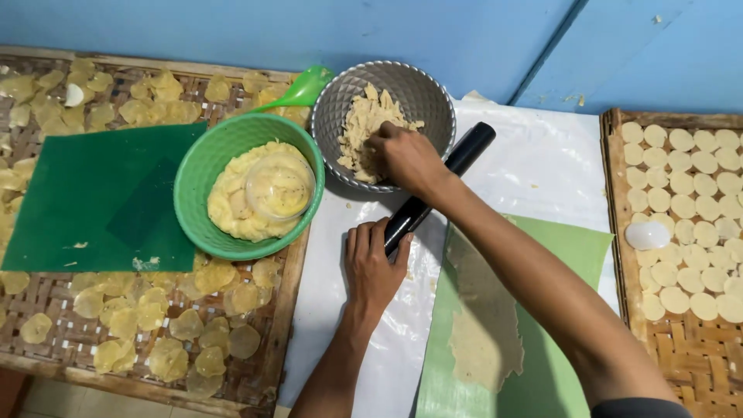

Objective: Rolling out dough and shaping small crackers on a tray.

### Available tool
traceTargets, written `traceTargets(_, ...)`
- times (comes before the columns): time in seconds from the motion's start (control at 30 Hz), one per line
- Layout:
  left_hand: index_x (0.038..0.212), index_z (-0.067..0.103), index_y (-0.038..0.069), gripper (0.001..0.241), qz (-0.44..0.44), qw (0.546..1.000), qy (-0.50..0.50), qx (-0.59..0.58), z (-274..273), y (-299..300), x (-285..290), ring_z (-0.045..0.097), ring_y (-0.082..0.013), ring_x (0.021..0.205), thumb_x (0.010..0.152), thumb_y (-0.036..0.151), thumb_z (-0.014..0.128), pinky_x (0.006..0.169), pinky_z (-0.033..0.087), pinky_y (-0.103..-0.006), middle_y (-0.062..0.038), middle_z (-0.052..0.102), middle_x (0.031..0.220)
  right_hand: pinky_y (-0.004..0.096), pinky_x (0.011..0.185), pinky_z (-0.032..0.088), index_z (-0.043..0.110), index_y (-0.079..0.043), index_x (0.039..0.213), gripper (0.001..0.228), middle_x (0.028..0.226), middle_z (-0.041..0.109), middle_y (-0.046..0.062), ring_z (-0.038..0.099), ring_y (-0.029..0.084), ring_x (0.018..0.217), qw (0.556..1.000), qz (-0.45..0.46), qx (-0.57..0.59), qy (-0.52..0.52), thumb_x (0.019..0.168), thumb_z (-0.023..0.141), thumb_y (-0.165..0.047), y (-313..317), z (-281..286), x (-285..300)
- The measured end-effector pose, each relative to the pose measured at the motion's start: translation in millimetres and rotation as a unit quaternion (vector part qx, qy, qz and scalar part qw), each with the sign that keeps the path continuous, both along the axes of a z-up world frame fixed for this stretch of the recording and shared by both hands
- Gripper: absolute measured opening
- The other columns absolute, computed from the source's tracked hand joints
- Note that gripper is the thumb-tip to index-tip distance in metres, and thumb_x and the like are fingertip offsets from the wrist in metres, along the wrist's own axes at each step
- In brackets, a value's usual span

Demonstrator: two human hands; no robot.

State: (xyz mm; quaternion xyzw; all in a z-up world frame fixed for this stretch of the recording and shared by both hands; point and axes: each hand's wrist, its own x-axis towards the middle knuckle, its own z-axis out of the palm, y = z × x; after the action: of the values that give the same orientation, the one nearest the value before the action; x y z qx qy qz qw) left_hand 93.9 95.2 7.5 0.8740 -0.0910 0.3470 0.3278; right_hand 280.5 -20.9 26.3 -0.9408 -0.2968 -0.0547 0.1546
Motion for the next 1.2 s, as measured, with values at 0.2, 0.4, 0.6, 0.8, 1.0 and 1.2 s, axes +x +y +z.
traceTargets(0.2, 0.109, 0.069, 0.002, 0.036, -0.007, 1.000, 0.004, -0.003, -2.0, -5.4, -4.3, 0.059, -0.0302, 0.079, 0.091, 0.032, 0.077, 0.070, 0.050, -0.0394, -0.011, 0.057, 0.090, 0.050, 0.069, 0.063, 0.075, -0.009, 0.107, 0.021, 0.101, 0.068, 0.013, 0.075, 0.039, 0.079, 0.995, -0.005, -0.059, -0.080, 0.087, 0.067, -0.012, 2.6, -20.9, 7.3)
traceTargets(0.4, 0.114, 0.068, 0.000, 0.052, -0.013, 1.000, 0.008, 0.017, -9.2, -3.4, -8.8, 0.058, -0.0332, 0.080, 0.090, 0.045, 0.077, 0.072, 0.050, -0.0423, -0.014, 0.059, 0.094, 0.057, 0.070, 0.057, 0.066, -0.005, 0.104, 0.018, 0.088, 0.075, 0.020, 0.073, 0.045, 0.083, 0.976, -0.110, 0.187, -0.006, 0.096, 0.069, -0.021, -44.3, 29.0, -39.2)
traceTargets(0.6, 0.112, 0.070, 0.001, 0.049, -0.002, 1.000, 0.014, 0.014, -32.9, -6.0, -5.2, 0.058, -0.0312, 0.080, 0.084, 0.038, 0.085, 0.072, 0.049, -0.0412, -0.013, 0.061, 0.095, 0.043, 0.070, 0.061, 0.071, -0.001, 0.107, 0.021, 0.096, 0.076, 0.020, 0.076, 0.037, 0.088, 0.946, -0.185, 0.259, 0.063, 0.092, 0.079, -0.012, -116.5, 45.1, -128.8)
traceTargets(0.8, 0.110, 0.071, 0.002, 0.046, 0.000, 0.999, 0.020, 0.024, -33.8, -22.9, -26.1, 0.058, -0.0277, 0.080, 0.084, 0.037, 0.086, 0.071, 0.047, -0.0385, -0.010, 0.061, 0.094, 0.052, 0.075, 0.063, 0.066, 0.005, 0.118, 0.037, 0.095, 0.074, 0.027, 0.074, 0.045, 0.089, 0.921, -0.200, 0.277, 0.186, 0.083, 0.078, 0.000, -148.1, -16.2, -185.7)
traceTargets(1.0, 0.109, 0.071, 0.002, 0.046, 0.005, 0.999, 0.006, 0.043, -16.6, -40.8, -58.8, 0.059, -0.0273, 0.081, 0.084, 0.038, 0.086, 0.071, 0.047, -0.0386, -0.009, 0.061, 0.093, 0.039, 0.070, 0.063, 0.075, -0.015, 0.099, 0.013, 0.096, 0.073, 0.007, 0.075, 0.029, 0.084, 0.971, -0.215, 0.105, 0.013, 0.087, 0.080, -0.017, -163.3, -33.1, -217.2)
traceTargets(1.2, 0.112, 0.071, 0.002, 0.044, -0.035, 0.999, -0.008, 0.026, 15.0, -71.6, -82.5, 0.061, -0.0276, 0.084, 0.086, 0.036, 0.085, 0.073, 0.047, -0.0378, -0.010, 0.063, 0.095, 0.034, 0.075, 0.060, 0.077, -0.017, 0.106, 0.016, 0.097, 0.064, 0.006, 0.067, 0.025, 0.094, 0.982, -0.156, -0.030, -0.103, 0.094, 0.067, -0.017, -191.9, -9.5, -252.1)
